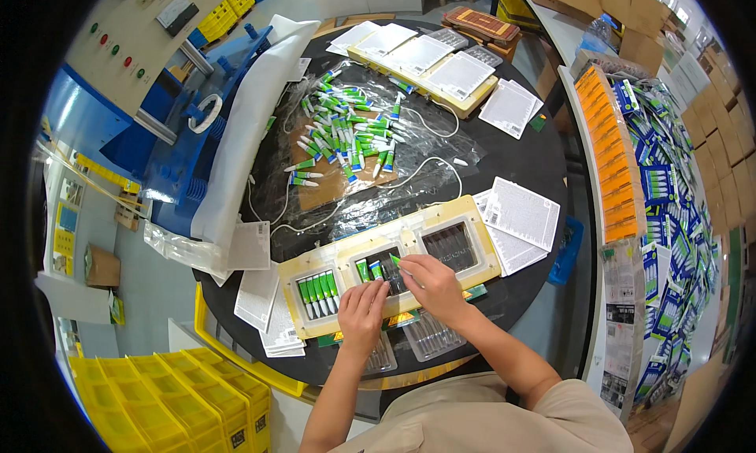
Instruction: The person assembles small glue tubes into plastic blister packs, places them into cardboard backing cards, and stacks the completed packages on a nearby table. The person repeatedly picks up glue tubes, arranges them in trays, closes the packaging, and transfers finished units to a growing pile.
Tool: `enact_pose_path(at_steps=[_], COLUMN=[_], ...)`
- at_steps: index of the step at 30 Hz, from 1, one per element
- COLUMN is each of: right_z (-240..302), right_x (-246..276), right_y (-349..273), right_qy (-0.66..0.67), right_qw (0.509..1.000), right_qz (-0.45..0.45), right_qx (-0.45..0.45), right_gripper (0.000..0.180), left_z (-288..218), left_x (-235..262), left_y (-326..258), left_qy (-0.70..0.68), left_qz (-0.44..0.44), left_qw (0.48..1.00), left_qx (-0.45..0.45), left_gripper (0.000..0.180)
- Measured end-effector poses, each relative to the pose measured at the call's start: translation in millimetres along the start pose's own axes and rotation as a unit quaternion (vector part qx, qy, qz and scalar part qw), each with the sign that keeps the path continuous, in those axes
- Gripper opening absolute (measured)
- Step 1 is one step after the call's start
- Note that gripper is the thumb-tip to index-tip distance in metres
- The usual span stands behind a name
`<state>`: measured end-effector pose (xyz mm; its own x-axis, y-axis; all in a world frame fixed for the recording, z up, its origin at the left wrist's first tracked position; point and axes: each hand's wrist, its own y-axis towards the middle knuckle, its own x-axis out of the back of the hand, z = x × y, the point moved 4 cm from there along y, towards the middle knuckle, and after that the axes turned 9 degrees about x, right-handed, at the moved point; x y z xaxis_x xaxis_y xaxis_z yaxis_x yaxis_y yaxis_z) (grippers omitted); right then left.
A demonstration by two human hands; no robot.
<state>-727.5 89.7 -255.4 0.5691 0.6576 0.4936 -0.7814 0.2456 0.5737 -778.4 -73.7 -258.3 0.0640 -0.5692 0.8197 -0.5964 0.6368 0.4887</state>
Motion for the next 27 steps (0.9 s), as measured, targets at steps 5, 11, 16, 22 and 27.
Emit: enact_pose_path(at_steps=[5,11,16,22,27], right_z=[-6,-5,-3,-1,-4], right_x=[0,4,5,0,-1], right_y=[0,-2,-3,-5,-8], right_qy=[0.002,0.012,0.020,0.019,0.010], right_qw=[1.000,0.999,0.999,0.999,0.999], right_qz=[0.001,0.012,0.011,-0.003,-0.004], right_qx=[-0.029,-0.047,-0.049,-0.026,-0.031], right_gripper=[0.020,0.022,0.021,0.021,0.022], left_z=[-9,-16,-15,-13,-11], left_x=[5,11,11,11,3], left_y=[-1,-5,-8,-10,-9], left_qy=[0.006,0.029,0.046,0.061,0.077], left_qz=[0.012,0.015,0.023,0.055,0.086], left_qw=[1.000,0.999,0.999,0.995,0.989], left_qx=[0.000,-0.003,-0.016,-0.052,-0.096], left_gripper=[0.032,0.031,0.029,0.027,0.026])
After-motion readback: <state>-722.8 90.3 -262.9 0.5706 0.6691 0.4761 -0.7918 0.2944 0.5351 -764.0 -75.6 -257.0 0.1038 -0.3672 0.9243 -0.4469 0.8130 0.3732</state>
